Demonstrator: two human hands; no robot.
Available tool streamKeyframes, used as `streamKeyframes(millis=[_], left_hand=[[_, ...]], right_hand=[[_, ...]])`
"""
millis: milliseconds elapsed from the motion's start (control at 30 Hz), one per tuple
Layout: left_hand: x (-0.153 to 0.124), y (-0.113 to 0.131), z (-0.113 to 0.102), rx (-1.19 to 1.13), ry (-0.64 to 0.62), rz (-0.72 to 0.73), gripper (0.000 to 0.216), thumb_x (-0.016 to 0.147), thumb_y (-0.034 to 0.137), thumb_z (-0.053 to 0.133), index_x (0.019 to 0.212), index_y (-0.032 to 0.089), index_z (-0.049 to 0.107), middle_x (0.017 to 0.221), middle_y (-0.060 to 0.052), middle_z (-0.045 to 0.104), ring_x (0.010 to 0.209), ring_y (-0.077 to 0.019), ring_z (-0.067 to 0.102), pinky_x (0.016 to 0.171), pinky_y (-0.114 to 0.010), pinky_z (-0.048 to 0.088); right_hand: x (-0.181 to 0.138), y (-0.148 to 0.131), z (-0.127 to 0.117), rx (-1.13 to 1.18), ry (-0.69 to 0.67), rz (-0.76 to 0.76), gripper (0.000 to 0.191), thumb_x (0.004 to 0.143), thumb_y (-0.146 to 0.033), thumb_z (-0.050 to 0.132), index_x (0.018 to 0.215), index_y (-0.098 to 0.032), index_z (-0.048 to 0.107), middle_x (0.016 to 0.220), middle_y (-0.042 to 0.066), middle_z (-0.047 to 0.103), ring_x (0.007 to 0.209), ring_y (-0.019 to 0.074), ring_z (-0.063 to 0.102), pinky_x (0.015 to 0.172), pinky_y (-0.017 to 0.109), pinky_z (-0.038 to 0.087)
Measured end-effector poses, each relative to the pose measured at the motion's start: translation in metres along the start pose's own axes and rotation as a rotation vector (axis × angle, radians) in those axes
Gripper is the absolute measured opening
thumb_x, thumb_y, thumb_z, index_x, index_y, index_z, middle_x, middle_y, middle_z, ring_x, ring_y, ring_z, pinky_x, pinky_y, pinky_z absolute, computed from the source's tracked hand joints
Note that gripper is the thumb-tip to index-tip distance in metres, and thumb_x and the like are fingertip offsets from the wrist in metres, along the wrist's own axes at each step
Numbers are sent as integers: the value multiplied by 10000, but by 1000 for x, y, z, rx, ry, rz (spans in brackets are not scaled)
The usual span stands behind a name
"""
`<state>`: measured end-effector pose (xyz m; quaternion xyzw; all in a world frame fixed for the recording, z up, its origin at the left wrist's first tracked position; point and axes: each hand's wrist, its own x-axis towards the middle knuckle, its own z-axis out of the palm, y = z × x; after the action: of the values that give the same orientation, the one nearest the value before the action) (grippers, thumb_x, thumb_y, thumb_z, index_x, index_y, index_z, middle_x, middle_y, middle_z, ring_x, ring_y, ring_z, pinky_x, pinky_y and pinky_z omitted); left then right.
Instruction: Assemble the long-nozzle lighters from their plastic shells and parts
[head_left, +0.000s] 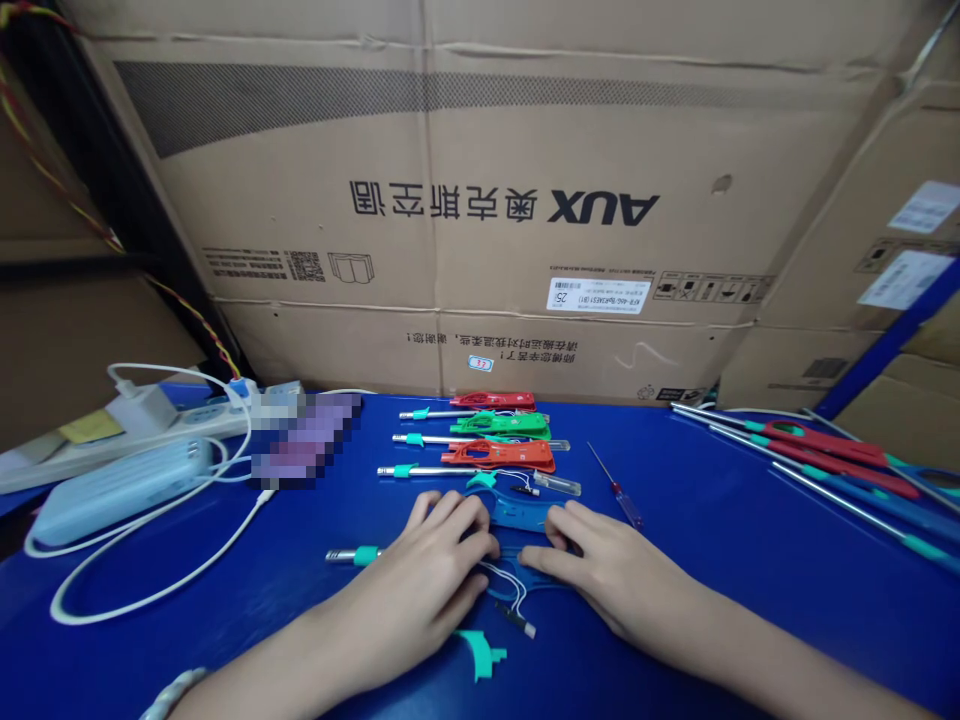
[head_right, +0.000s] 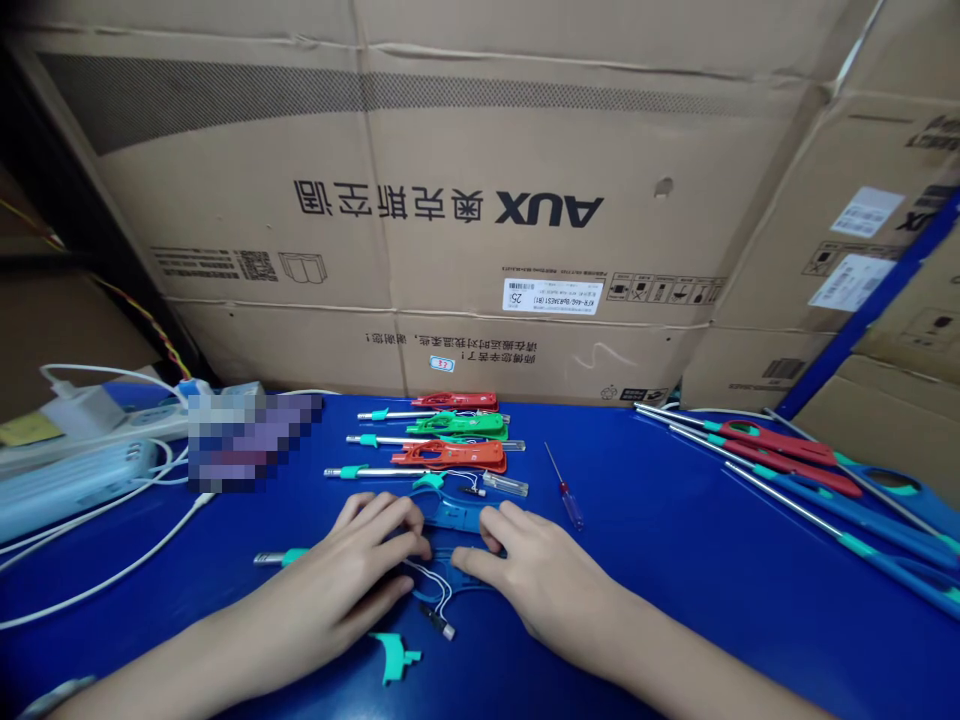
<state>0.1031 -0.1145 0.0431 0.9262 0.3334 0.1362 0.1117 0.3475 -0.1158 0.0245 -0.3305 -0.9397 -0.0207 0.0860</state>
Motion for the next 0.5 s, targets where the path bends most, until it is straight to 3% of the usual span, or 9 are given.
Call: streamKeyframes(millis=[200,500], left_hand=[[2,5,0,91,2,67,220,922,142,460,1103,205,569,1017,-59,524,944,-243,451,855,-407,329],[1,2,4,22,-29,9,208,932,182,478,1124,213,552,1032,-54,516,935,-234,448,839,-392,351]], right_hand=[[0,0,2,-29,41,-20,402,901,-68,414,1231,-246,558,930,81,546,834,202,502,730,305,465],[-1,-1,-2,-29,38,-34,401,907,-72,406,1235,-237,566,938,82,550,840,202,496,741,313,462]])
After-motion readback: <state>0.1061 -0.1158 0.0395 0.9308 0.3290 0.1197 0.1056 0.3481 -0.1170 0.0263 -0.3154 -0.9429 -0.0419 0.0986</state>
